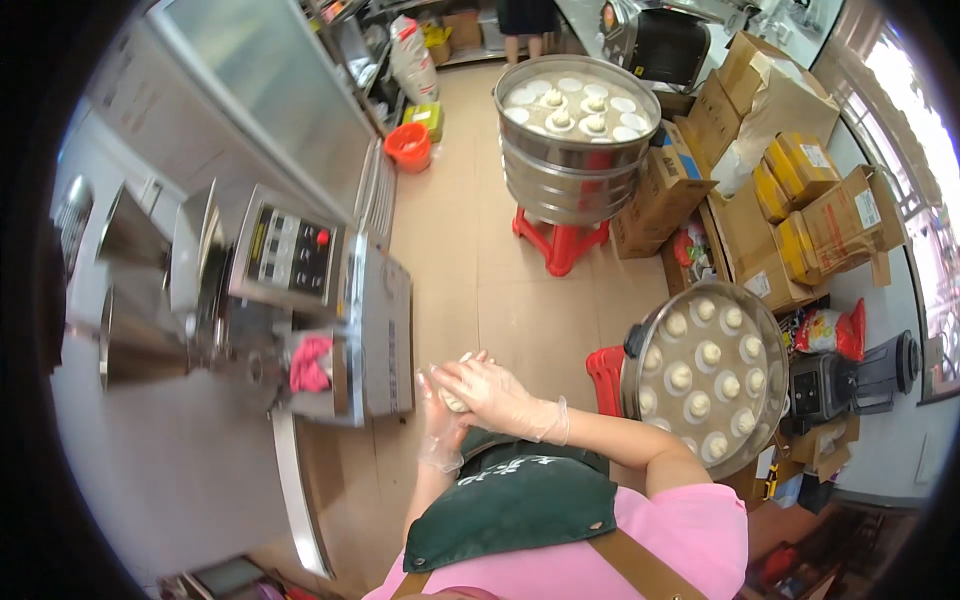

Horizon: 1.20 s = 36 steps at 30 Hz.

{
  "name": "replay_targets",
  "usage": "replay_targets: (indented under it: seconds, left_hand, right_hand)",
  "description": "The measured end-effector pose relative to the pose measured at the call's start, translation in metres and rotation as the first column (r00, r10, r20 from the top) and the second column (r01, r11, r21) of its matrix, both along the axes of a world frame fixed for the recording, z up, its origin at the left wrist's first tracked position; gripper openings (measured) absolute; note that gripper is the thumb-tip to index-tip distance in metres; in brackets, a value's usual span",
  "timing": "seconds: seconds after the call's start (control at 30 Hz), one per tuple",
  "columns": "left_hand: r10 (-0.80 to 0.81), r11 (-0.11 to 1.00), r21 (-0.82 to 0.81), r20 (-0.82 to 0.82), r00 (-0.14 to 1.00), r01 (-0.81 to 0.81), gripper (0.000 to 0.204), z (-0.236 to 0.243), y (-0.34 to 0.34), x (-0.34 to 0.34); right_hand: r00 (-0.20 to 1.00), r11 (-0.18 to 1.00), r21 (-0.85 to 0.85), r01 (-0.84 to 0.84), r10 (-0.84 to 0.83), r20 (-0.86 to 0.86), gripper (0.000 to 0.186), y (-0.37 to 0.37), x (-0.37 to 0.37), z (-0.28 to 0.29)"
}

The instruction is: The person scoops filling into dough wrappers, pleats them into buns by hand, and places the buns onto steamer trays. The person then adjusts the buns on the steamer trays.

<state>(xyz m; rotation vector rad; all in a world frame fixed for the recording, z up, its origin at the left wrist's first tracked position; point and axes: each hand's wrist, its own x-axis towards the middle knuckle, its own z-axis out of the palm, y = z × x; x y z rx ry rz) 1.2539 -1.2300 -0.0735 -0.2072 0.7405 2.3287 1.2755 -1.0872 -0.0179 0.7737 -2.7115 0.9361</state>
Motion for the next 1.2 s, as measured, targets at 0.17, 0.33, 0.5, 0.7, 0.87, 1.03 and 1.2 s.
replay_targets:
  seconds: [0.17,0.33,0.5,0.7,0.87,1.03,1.2]
  left_hand:
    - [-0.276,0.960,-0.063,-0.025,0.961,0.274,0.104,0.014,0.042,-0.169]
    - [-0.508,0.858,0.053,-0.055,0.860,0.510,0.100,0.004,0.118,-0.322]
    - [-0.643,0.765,-0.003,0.045,0.765,0.644,0.099,-0.008,0.194,-0.466]
    - [-0.650,0.752,-0.211,-0.077,0.756,0.624,0.106,-0.006,0.235,-0.642]
    - [-0.514,0.850,-0.180,-0.074,0.855,0.495,0.109,-0.029,0.208,-0.806]
    - [-0.358,0.853,-0.314,0.231,0.905,0.417,0.100,-0.071,0.187,-0.973]
    - [-0.424,0.793,-0.356,0.260,0.868,0.494,0.095,-0.070,0.223,-1.121]
  right_hand:
    - [0.966,0.966,0.098,0.241,-0.248,0.069,0.058,0.037,-0.142,0.019]
    - [0.850,0.859,0.048,0.510,-0.511,0.128,0.040,0.097,-0.260,0.022]
    - [0.756,0.720,-0.268,0.640,-0.527,0.388,0.041,0.176,-0.379,0.010]
    - [0.643,0.413,-0.496,0.764,-0.420,0.640,0.047,0.277,-0.529,-0.016]
    - [0.169,0.053,-0.263,0.963,-0.881,0.441,0.053,0.411,-0.654,-0.064]
    - [-0.149,-0.154,-0.079,0.985,-0.987,0.066,0.044,0.497,-0.733,-0.124]
    - [-0.367,-0.362,0.068,0.930,-0.923,0.118,0.043,0.525,-0.776,-0.159]
